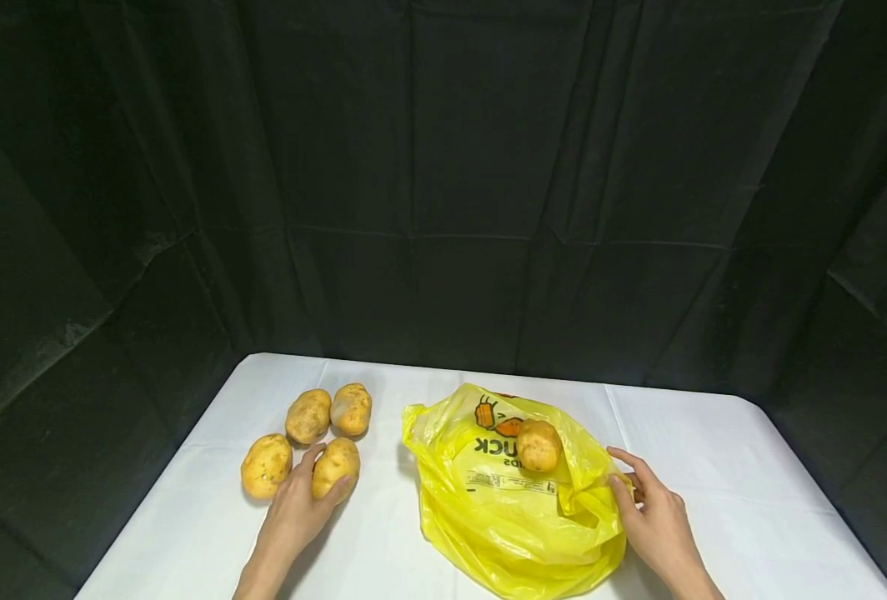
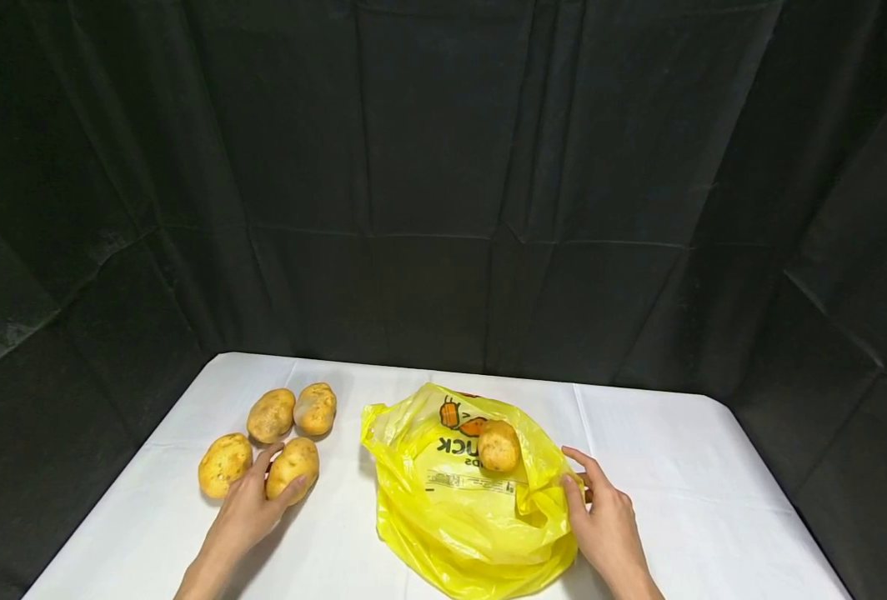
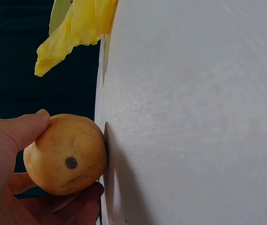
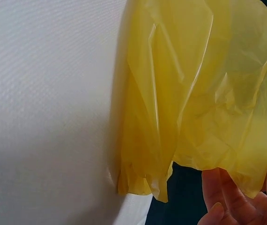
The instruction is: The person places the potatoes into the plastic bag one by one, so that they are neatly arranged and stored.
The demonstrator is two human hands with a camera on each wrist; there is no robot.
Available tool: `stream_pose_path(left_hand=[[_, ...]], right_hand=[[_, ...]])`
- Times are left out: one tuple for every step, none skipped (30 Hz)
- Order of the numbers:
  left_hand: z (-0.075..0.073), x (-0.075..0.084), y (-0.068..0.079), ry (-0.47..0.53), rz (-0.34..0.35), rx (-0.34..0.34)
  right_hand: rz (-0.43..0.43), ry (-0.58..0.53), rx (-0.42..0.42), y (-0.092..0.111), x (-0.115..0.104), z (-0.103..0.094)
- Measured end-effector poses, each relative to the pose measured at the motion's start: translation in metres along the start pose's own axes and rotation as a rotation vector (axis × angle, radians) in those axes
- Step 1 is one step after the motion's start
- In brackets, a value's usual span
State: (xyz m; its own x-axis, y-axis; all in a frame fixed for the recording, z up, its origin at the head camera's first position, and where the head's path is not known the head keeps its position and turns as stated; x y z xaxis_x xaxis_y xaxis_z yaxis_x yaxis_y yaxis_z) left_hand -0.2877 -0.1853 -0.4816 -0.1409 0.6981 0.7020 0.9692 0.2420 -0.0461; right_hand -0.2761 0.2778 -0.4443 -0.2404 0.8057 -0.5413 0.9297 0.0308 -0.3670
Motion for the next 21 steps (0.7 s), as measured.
stream_pose_path(left_hand=[[0.0002,0.0002,0.0000,0.002,0.004,-0.001],[0.0002,0.0003,0.0001,0.006,0.007,-0.001],[0.0000,0.0004,0.0005,0.009,0.011,-0.003],[-0.0001,0.0003,0.0007,0.015,0.013,-0.004],[0.0000,0.0002,0.0009,0.020,0.013,-0.008],[0.0001,0.0001,0.0012,0.026,0.013,-0.012],[0.0001,0.0000,0.0014,0.032,0.012,-0.016],[-0.0001,-0.0003,0.0016,0.036,0.010,-0.019],[-0.0004,-0.0005,0.0017,0.041,0.009,-0.022],[-0.0004,-0.0008,0.0014,0.041,0.006,-0.024],[-0.0007,-0.0012,0.0012,0.040,0.002,-0.026],[-0.0012,-0.0016,0.0009,0.037,0.000,-0.025],[-0.0016,-0.0021,0.0004,0.035,-0.002,-0.026],[-0.0019,-0.0030,-0.0002,0.032,-0.009,-0.028],[-0.0021,-0.0036,-0.0009,0.030,-0.014,-0.030],[-0.0023,-0.0041,-0.0017,0.028,-0.018,-0.032],[-0.0027,-0.0044,-0.0022,0.029,-0.022,-0.033],[-0.0030,-0.0045,-0.0026,0.031,-0.025,-0.033],[-0.0031,-0.0047,-0.0031,0.031,-0.027,-0.033],[-0.0034,-0.0047,-0.0033,0.033,-0.030,-0.032],[-0.0036,-0.0043,-0.0034,0.039,-0.030,-0.029]], right_hand=[[0.000,-0.002,0.000,-0.0001,0.0000,0.0000],[0.000,-0.003,0.000,-0.0002,0.0000,0.0001],[-0.001,-0.002,0.000,-0.0002,-0.0001,0.0002],[-0.001,-0.004,0.001,-0.0002,-0.0001,0.0002],[0.000,-0.003,0.001,0.0000,-0.0001,0.0003],[0.000,-0.003,0.002,0.0001,0.0001,0.0004],[0.001,-0.004,0.002,0.0003,0.0002,0.0005],[0.001,-0.004,0.003,0.0004,0.0002,0.0007],[0.001,-0.004,0.004,0.0005,0.0001,0.0007],[0.000,-0.005,0.005,0.0006,0.0000,0.0007],[0.000,-0.005,0.005,0.0004,-0.0001,0.0008],[-0.001,-0.006,0.007,0.0003,-0.0003,0.0006],[-0.003,-0.006,0.008,0.0002,-0.0005,0.0005],[-0.003,-0.005,0.008,0.0001,-0.0006,0.0004],[-0.003,-0.004,0.007,0.0000,-0.0007,0.0005],[-0.004,-0.003,0.007,0.0000,-0.0008,0.0003],[-0.004,-0.002,0.005,-0.0001,-0.0009,0.0003],[-0.003,-0.002,0.004,-0.0002,-0.0009,0.0003],[-0.001,-0.003,0.000,-0.0002,-0.0009,0.0006],[0.000,-0.003,-0.001,-0.0003,-0.0009,0.0007],[0.001,-0.003,-0.002,-0.0003,-0.0009,0.0007]])
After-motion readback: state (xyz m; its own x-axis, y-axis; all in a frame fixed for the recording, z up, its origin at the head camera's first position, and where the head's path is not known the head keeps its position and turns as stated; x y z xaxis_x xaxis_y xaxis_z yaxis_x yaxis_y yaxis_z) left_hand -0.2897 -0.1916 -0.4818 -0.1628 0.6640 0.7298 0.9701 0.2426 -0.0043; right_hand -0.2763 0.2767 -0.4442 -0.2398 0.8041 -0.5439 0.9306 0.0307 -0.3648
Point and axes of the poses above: each hand's wrist, its own y-axis away from the middle knuckle, its own z-axis out of the palm, x = y × z, the point moved 10 cm from there along -y, towards the middle knuckle, and after that the axes turned 10 degrees about -z, right-handed, at the moved point
